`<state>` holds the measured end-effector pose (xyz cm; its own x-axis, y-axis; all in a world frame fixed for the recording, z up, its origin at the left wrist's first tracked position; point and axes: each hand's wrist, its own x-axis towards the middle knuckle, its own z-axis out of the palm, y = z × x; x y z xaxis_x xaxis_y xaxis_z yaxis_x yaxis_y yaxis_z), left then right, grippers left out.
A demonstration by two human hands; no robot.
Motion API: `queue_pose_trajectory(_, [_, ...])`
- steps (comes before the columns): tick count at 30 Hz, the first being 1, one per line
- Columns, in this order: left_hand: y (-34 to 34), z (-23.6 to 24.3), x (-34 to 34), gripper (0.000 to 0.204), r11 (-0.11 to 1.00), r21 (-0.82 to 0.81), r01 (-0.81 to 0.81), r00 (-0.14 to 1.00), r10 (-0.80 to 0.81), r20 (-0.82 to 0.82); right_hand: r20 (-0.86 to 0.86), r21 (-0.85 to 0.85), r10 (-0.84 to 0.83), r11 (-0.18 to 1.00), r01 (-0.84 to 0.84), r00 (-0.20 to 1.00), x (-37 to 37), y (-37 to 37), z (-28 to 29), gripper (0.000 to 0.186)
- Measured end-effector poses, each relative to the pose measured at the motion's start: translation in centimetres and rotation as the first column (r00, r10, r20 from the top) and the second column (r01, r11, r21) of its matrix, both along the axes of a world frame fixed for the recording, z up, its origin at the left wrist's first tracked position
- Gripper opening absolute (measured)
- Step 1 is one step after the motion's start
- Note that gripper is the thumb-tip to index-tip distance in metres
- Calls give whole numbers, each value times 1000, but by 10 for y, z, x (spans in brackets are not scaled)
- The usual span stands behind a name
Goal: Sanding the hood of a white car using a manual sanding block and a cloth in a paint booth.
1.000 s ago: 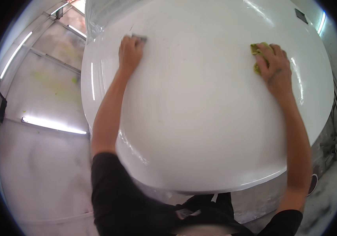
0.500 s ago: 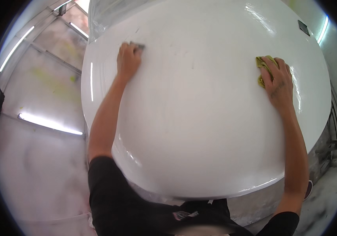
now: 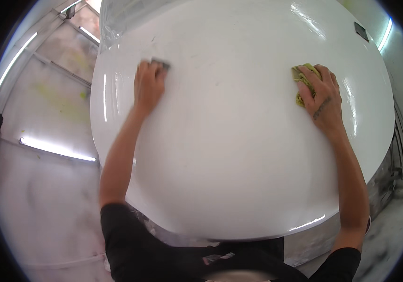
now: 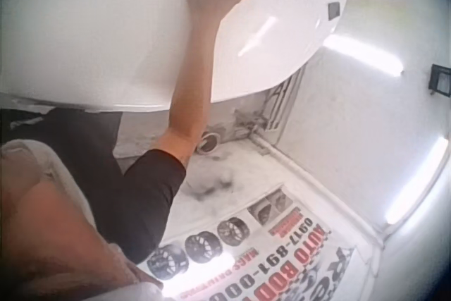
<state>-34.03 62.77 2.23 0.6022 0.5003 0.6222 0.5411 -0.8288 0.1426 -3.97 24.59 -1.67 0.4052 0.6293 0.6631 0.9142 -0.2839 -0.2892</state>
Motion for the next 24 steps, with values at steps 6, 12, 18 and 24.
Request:
queue_pose_trajectory(6, [64,2,75,26,977,14,-212,975,212,-73,56,-17,91,996,-90,994,-19,0,-7,38])
queue_pose_trajectory(12, [-152,-74,-66,19,990,24,136,989,-137,47,-52,-146,412,898,-415,910,-6,-19,-29,45])
queue_pose_trajectory(18, [-11,-55,38,20,994,104,29,999,-32,24,-42,-82,399,913,-401,916,-7,-22,-43,45])
queue_pose_trajectory(24, [-25,-24,88,19,987,109,-120,988,129,-84,-22,-19,423,906,-423,906,-8,-24,-20,37])
